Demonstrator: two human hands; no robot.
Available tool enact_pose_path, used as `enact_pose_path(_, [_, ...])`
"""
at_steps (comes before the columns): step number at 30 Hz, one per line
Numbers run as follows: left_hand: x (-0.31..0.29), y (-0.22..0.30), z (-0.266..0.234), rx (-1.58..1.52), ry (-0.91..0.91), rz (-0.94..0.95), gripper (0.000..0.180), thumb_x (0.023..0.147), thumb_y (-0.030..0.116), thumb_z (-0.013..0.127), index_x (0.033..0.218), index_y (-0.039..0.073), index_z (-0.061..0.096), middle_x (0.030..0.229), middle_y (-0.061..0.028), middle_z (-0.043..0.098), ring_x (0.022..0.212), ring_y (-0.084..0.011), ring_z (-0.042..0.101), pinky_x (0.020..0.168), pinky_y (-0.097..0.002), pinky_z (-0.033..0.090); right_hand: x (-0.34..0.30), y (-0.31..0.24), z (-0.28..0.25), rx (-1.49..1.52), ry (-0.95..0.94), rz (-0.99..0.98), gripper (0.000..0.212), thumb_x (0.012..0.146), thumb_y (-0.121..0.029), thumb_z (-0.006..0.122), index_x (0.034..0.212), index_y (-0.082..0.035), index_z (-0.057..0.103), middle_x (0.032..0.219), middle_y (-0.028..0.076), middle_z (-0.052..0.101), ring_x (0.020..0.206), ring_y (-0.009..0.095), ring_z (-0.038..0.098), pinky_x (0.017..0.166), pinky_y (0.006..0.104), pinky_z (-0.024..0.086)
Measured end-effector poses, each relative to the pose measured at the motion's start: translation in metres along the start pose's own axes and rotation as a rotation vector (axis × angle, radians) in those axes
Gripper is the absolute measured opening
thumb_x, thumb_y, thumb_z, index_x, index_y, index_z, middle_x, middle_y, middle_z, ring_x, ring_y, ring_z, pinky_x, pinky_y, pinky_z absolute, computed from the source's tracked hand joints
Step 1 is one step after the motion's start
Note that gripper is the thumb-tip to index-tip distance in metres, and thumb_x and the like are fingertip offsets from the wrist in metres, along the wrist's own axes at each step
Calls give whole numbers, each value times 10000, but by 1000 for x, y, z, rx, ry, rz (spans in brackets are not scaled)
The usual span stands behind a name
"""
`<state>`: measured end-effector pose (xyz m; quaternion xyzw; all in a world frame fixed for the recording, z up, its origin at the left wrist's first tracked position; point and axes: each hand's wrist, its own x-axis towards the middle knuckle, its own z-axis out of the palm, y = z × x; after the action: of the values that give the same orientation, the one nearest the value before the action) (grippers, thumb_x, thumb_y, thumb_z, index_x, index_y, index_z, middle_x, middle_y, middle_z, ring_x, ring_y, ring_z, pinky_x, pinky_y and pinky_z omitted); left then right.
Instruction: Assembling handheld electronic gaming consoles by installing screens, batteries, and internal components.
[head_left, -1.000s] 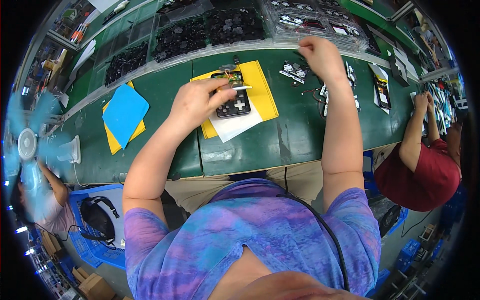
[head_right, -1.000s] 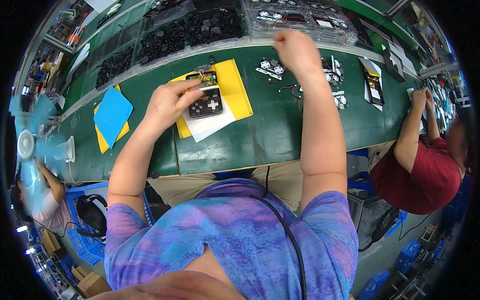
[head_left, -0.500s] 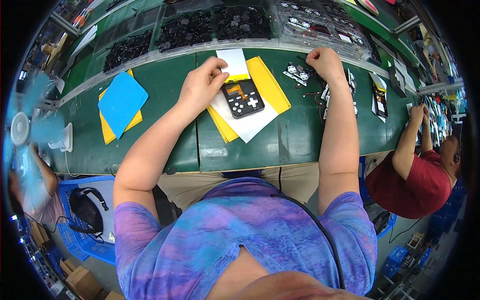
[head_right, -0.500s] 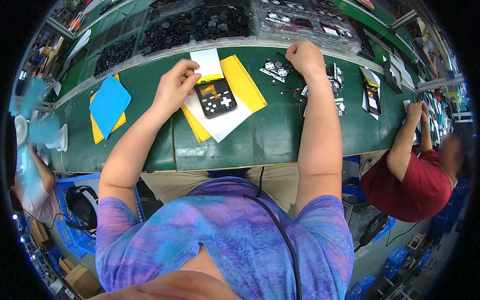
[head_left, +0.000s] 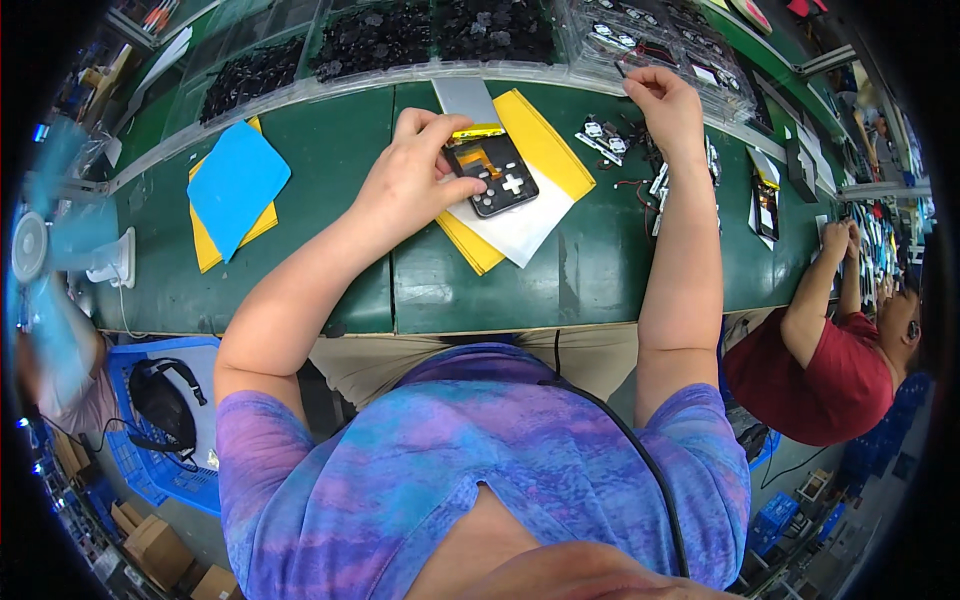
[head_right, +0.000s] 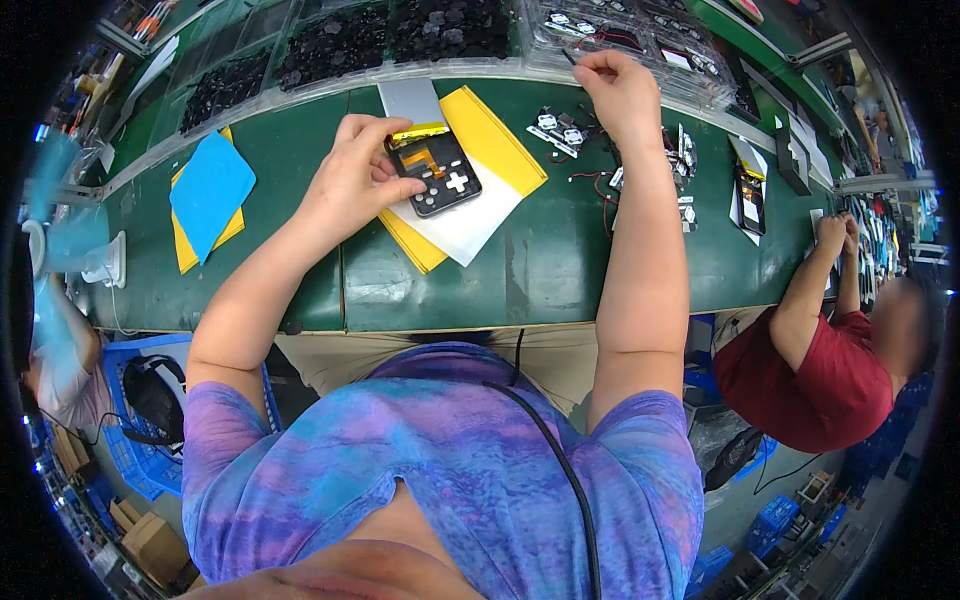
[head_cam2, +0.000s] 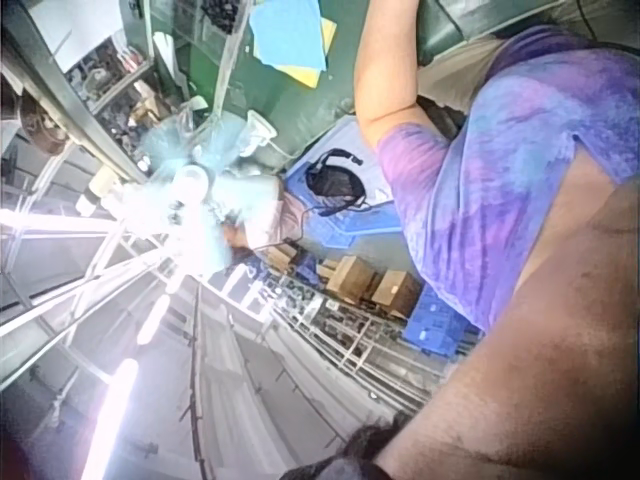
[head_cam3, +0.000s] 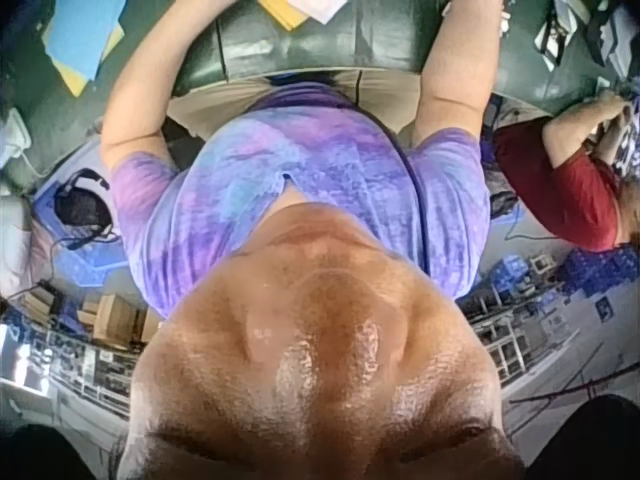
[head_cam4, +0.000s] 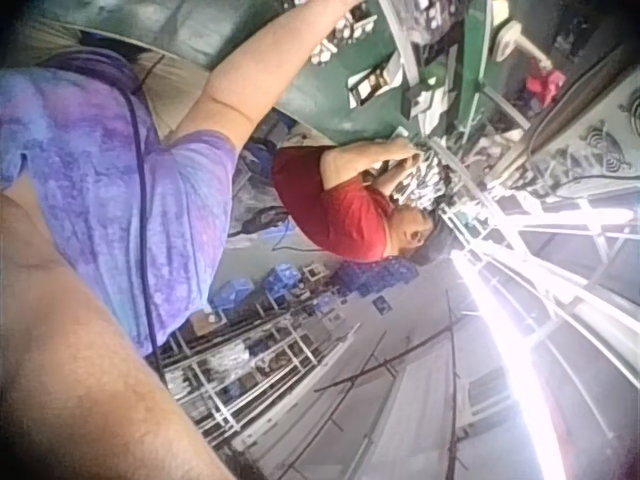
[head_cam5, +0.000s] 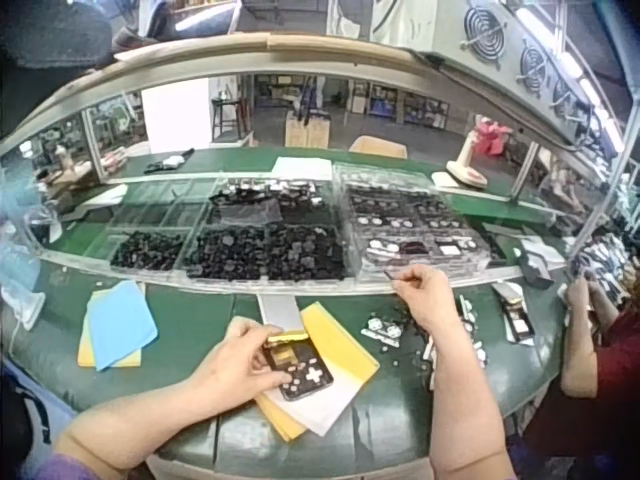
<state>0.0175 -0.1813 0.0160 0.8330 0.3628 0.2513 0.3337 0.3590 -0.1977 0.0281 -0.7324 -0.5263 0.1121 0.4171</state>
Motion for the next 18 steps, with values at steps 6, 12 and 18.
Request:
enact_pose_path(6, [-7,7,5,98,-42,170,282,751,99,801,967,47,628,1218,-145,503,1012,-327,628,878,-424,538,-16,-26,4,887,-217,136,311,906,-82,709,1199,-4,641,972,45,726,801,67,616,708,207,447])
enact_pose_path(12, [-7,4,8,205,-72,266,238,812,88,728,1050,80,730,1135,-121,548,1009,-267,560,903,-374,498,-27,-46,14,1020,-366,182,275,933,-65,672,1203,-12,661,999,67,720,794,71,604,730,204,481])
enact_pose_path(18, [-3,6,10,241,-112,250,328,832,71,666,1155,85,721,1085,-121,542,994,-277,546,913,-382,485,-33,-55,16,970,-369,169,277,934,-52,657,1211,-32,664,989,49,716,807,67,616,728,196,490])
